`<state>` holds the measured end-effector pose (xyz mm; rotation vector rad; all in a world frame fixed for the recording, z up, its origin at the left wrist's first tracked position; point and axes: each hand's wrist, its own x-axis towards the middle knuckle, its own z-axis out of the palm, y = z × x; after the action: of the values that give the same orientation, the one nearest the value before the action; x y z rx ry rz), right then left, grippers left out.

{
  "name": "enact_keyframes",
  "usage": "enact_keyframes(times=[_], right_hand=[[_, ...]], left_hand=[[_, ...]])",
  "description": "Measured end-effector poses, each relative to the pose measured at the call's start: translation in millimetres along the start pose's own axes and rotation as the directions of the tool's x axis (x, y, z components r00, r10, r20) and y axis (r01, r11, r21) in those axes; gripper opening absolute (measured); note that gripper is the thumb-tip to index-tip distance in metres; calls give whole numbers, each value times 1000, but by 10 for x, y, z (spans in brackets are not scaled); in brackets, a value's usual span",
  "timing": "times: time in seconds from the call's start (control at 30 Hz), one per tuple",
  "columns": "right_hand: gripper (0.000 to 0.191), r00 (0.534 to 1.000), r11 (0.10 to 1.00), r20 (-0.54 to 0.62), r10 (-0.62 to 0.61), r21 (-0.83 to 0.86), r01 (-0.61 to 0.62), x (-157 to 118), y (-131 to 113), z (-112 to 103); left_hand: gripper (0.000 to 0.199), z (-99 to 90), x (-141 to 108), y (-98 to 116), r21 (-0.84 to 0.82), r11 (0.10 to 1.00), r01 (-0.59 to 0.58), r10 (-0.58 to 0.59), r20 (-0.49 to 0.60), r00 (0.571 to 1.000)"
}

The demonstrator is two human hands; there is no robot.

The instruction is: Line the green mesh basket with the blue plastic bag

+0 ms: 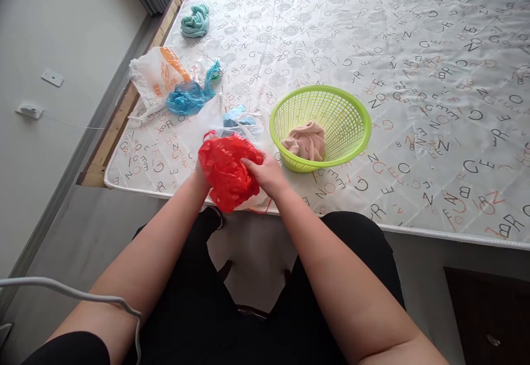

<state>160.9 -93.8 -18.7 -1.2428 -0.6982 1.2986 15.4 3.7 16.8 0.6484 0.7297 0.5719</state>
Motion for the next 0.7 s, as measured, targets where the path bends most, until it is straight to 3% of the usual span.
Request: enact_keyframes(times=[0.07,0.13,0.27,0.43,0.57,0.7], right_hand=[[51,990,997,-135,-50,-66,41,47,2,-59],[48,973,990,-210,-95,-124,70,71,-1,-100],[38,951,976,-255,-173,-175,131,62,-12,-112],[32,949,972,-228,-220,-131,194,16,-11,-40],[29,944,965,-231,-237,-169,201,-13,-1,-3],[29,935,970,-276,-223,-162,184,7,-30,-48]], left_hand=[[71,-15,-59,46,10,1000,-7,6,56,998],[65,-48,-76,87,78,995,-55,48,83,995],[47,-160,-2,126,253,950,-182,194,-20,981],[27,-343,118,177,405,861,-308,425,-239,873],[20,-437,144,217,512,800,-314,505,-290,813],[22,-363,93,209,574,741,-350,593,-314,741]])
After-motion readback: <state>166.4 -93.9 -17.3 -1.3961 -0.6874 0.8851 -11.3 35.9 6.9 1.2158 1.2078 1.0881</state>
